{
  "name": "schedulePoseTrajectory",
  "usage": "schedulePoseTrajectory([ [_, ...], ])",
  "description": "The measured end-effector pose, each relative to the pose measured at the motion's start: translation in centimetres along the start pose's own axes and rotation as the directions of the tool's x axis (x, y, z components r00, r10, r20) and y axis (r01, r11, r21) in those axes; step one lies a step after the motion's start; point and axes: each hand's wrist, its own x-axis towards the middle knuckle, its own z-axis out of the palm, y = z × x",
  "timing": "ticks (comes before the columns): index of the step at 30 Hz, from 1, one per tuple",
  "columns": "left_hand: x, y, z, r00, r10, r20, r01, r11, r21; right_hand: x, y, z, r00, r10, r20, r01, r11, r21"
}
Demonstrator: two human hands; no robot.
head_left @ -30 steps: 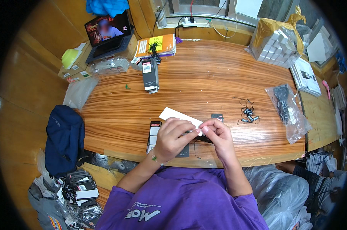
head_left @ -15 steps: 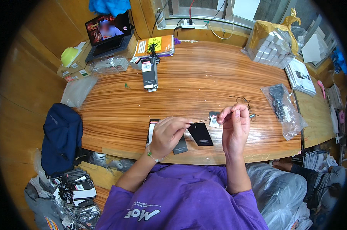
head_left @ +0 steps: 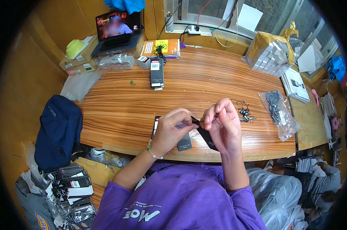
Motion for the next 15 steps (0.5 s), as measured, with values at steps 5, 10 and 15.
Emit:
schedulePoseTrajectory([
  [5,0.2,0.3,-0.7,1.000,0.016,-0.018,-0.016,1.000,0.023,0.6,1.4,2.2,0.994,0.054,-0.096,-0.055,0.999,-0.003],
  [10,0.5,-1.1,-2.2,0.978,0.047,0.202,-0.036,0.998,-0.058,1.4,2.4,3.8,0.995,0.034,-0.092,-0.033,0.999,0.002],
  [15,0.4,-1.5,-3.5,0.931,-0.049,0.363,0.099,0.987,-0.123,2.0,2.8,4.7,0.993,0.095,-0.066,-0.095,0.995,0.007],
])
